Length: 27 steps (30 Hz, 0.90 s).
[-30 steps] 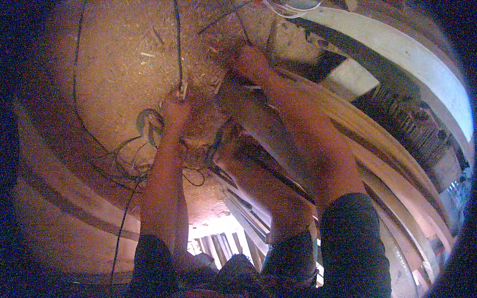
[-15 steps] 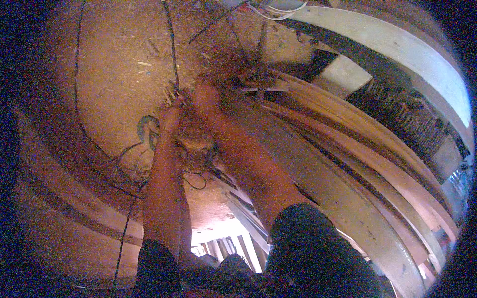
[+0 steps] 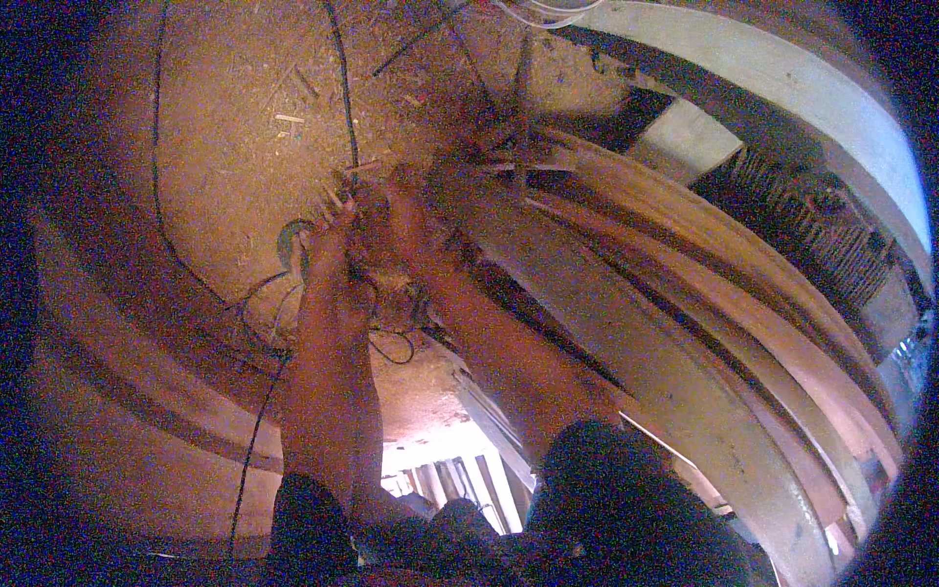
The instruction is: The person uses a power drill to create pilot holes in a wooden door panel. They then insert wooden dowels into the holes and use a hammer to tap them flush with the surface. The person repeats this process for multiple dowels along the edge of the door.
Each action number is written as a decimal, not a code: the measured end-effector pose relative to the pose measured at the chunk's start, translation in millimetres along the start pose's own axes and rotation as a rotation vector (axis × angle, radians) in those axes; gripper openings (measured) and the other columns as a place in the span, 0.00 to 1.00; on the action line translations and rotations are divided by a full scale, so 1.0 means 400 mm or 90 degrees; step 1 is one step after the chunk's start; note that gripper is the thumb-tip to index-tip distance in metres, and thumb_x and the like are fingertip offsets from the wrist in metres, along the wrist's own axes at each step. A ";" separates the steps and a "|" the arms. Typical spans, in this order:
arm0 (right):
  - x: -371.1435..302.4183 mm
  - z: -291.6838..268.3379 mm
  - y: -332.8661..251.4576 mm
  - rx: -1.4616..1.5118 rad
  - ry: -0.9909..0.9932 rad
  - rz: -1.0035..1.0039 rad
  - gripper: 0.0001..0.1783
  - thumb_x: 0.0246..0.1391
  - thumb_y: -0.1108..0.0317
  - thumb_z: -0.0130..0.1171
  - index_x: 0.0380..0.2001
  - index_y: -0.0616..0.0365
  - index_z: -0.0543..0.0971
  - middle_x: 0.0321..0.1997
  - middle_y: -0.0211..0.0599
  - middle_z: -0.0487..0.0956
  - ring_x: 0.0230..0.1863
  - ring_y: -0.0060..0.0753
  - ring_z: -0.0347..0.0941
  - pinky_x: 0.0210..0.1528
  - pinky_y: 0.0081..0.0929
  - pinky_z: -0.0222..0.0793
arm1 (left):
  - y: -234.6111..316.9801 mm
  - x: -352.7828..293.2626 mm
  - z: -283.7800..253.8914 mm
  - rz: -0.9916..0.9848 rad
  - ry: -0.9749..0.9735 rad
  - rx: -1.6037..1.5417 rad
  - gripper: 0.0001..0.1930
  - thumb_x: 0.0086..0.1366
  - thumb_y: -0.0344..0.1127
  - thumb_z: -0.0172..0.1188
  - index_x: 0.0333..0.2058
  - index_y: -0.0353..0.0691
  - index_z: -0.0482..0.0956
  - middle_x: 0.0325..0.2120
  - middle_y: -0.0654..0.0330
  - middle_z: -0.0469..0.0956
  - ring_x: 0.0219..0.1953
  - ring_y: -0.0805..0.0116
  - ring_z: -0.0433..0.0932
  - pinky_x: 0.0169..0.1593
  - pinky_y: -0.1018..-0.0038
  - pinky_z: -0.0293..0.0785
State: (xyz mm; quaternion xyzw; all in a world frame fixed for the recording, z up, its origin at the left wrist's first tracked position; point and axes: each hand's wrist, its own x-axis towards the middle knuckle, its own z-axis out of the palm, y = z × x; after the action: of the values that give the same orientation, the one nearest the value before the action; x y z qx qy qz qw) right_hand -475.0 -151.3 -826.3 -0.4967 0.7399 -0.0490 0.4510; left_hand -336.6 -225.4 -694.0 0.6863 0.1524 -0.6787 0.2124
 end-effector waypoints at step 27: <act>0.080 -0.043 -0.153 0.020 -0.169 -0.110 0.18 0.53 0.70 0.65 0.48 0.58 0.83 0.47 0.53 0.82 0.46 0.59 0.79 0.52 0.45 0.76 | -0.069 0.248 -0.174 0.023 -0.053 -0.075 0.16 0.66 0.36 0.69 0.50 0.38 0.81 0.41 0.59 0.85 0.39 0.64 0.84 0.42 0.66 0.82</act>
State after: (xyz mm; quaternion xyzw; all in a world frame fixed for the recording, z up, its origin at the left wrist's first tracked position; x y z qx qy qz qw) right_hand -448.1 -213.5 -804.4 -0.5538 0.6275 -0.0331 0.5464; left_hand -286.7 -174.8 -795.9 0.6465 0.1706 -0.6927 0.2704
